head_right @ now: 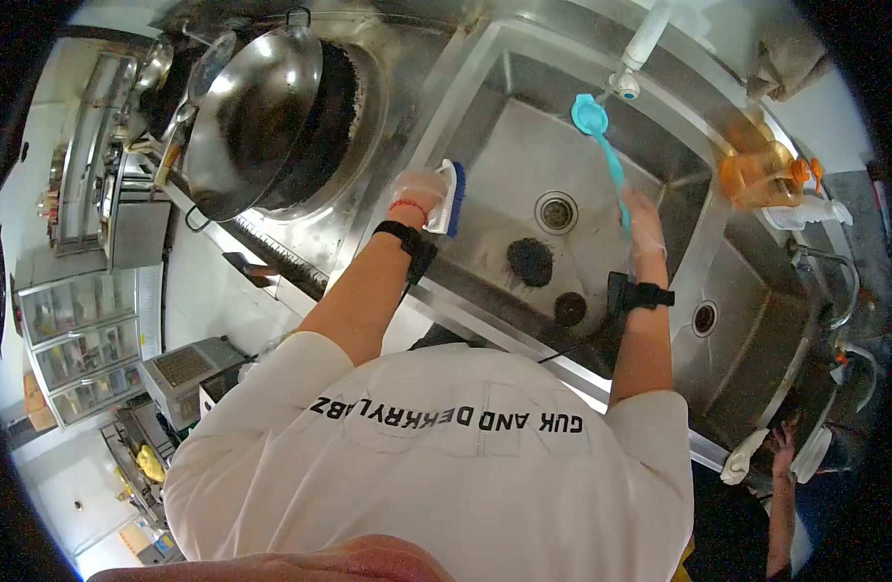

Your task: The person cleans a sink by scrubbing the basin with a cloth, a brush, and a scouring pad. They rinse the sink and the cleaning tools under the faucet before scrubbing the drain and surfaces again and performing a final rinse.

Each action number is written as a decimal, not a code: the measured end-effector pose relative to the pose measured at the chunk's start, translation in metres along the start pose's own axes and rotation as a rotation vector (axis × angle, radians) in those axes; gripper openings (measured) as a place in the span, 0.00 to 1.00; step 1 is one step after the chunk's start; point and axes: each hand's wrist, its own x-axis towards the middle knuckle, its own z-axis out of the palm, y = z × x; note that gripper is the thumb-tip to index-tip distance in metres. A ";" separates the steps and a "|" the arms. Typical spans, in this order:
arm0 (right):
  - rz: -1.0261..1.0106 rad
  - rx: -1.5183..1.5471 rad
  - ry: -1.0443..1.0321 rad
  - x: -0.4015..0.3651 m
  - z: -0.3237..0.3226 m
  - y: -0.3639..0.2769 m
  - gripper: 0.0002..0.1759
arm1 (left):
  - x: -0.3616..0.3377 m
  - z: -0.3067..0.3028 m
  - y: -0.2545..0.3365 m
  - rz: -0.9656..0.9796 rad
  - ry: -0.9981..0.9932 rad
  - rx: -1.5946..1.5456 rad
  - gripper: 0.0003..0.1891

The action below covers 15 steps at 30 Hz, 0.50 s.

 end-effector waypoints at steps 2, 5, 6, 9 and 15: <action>0.063 0.265 -0.064 -0.024 0.010 -0.017 0.23 | -0.005 -0.005 0.001 -0.033 0.017 -0.021 0.19; 0.194 0.679 -0.121 -0.059 0.029 -0.038 0.20 | -0.008 -0.009 0.007 -0.042 0.060 -0.034 0.20; 0.196 0.791 -0.180 -0.061 0.032 -0.035 0.21 | -0.008 -0.009 0.009 -0.035 0.072 -0.037 0.21; 0.164 1.082 -0.469 -0.066 0.033 -0.028 0.23 | 0.006 0.004 0.005 -0.060 0.065 -0.044 0.25; 0.166 1.321 -0.767 -0.067 0.034 -0.023 0.28 | 0.022 0.019 -0.003 -0.107 0.062 -0.081 0.28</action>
